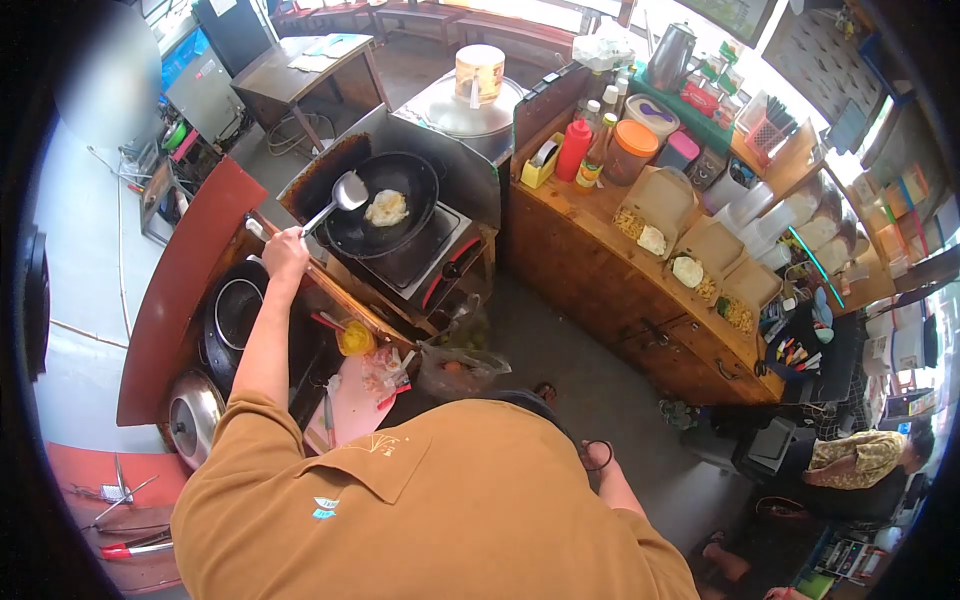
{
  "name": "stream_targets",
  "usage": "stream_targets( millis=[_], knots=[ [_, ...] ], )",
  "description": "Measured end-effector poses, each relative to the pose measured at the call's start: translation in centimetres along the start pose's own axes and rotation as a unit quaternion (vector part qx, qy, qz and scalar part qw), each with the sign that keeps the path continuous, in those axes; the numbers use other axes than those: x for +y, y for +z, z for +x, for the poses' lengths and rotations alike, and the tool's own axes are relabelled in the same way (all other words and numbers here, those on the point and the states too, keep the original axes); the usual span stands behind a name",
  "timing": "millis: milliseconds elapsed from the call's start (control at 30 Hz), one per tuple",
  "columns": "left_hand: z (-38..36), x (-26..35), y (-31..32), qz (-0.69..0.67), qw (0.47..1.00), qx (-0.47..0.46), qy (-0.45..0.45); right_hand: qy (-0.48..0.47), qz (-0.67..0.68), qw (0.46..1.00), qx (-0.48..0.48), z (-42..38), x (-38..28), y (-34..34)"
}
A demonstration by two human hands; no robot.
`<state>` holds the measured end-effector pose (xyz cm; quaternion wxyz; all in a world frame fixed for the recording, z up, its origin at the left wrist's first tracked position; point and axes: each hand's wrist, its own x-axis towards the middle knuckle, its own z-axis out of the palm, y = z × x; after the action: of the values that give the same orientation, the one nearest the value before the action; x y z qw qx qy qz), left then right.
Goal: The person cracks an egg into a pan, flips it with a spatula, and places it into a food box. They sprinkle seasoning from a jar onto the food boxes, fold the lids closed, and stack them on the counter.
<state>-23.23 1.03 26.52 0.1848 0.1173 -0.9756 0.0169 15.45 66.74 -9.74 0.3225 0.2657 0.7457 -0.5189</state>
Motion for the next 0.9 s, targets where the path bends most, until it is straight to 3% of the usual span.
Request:
stream_targets(
  millis=[33,67,133,267,333,467,533,567,600,667,733,800,833,867,900],
  knots=[
    [-0.1,-0.4,0.5,0.032,0.999,-0.005,0.019,0.029,0.104,0.994,0.017,-0.1,-0.1,0.1],
    [-0.3,-0.6,1.2,0.032,0.999,-0.006,0.020,0.031,0.104,0.994,0.018,-0.1,-0.3,-0.2],
    [-0.7,-0.5,1.9,0.067,0.996,-0.017,0.050,-0.055,0.006,0.997,-0.050,-0.3,-1.1,-1.0],
    [-0.7,1.2,1.7,0.026,0.999,0.005,0.042,0.027,0.027,0.999,0.021,-0.1,-2.8,-1.4],
    [0.7,1.5,0.7,0.071,0.996,-0.051,0.012,-0.091,-0.024,0.996,-0.012,3.6,1.5,-2.5],
    [3.1,2.8,-3.6,0.093,0.987,-0.130,-0.027,-0.118,-0.034,0.992,0.003,4.0,0.4,-3.6],
    [3.6,4.2,-6.0,0.097,0.969,-0.220,-0.063,0.085,0.214,0.973,0.019,3.5,-1.3,-3.6],
    [4.0,5.0,-7.4,0.087,0.949,-0.292,-0.085,0.053,0.178,0.983,0.003,3.9,-1.3,-3.7],
    [3.9,4.7,-7.1,0.087,0.948,-0.293,-0.089,0.053,0.175,0.983,0.002,4.7,-0.4,-3.6],
    [3.6,4.2,-5.2,0.035,0.934,-0.345,-0.083,-0.043,0.012,0.998,-0.044,6.2,0.9,-3.8],
    [1.9,3.8,-1.6,-0.003,0.947,-0.298,-0.117,-0.094,-0.072,0.991,-0.067,6.5,1.3,-4.0],
    [-0.6,4.8,0.8,-0.078,0.960,-0.232,-0.136,-0.176,0.062,0.981,-0.055,5.9,1.3,-3.5],
    [-1.7,5.3,2.2,-0.099,0.963,-0.205,-0.142,-0.224,-0.029,0.970,-0.090,7.4,2.9,-4.2],
    [-2.5,5.9,3.5,-0.120,0.965,-0.178,-0.149,-0.225,-0.030,0.970,-0.088,6.1,0.8,-4.3],
    [-3.0,6.5,4.3,-0.133,0.969,-0.147,-0.150,-0.101,0.021,0.994,-0.038,4.0,-2.2,-4.2]
  ],
)
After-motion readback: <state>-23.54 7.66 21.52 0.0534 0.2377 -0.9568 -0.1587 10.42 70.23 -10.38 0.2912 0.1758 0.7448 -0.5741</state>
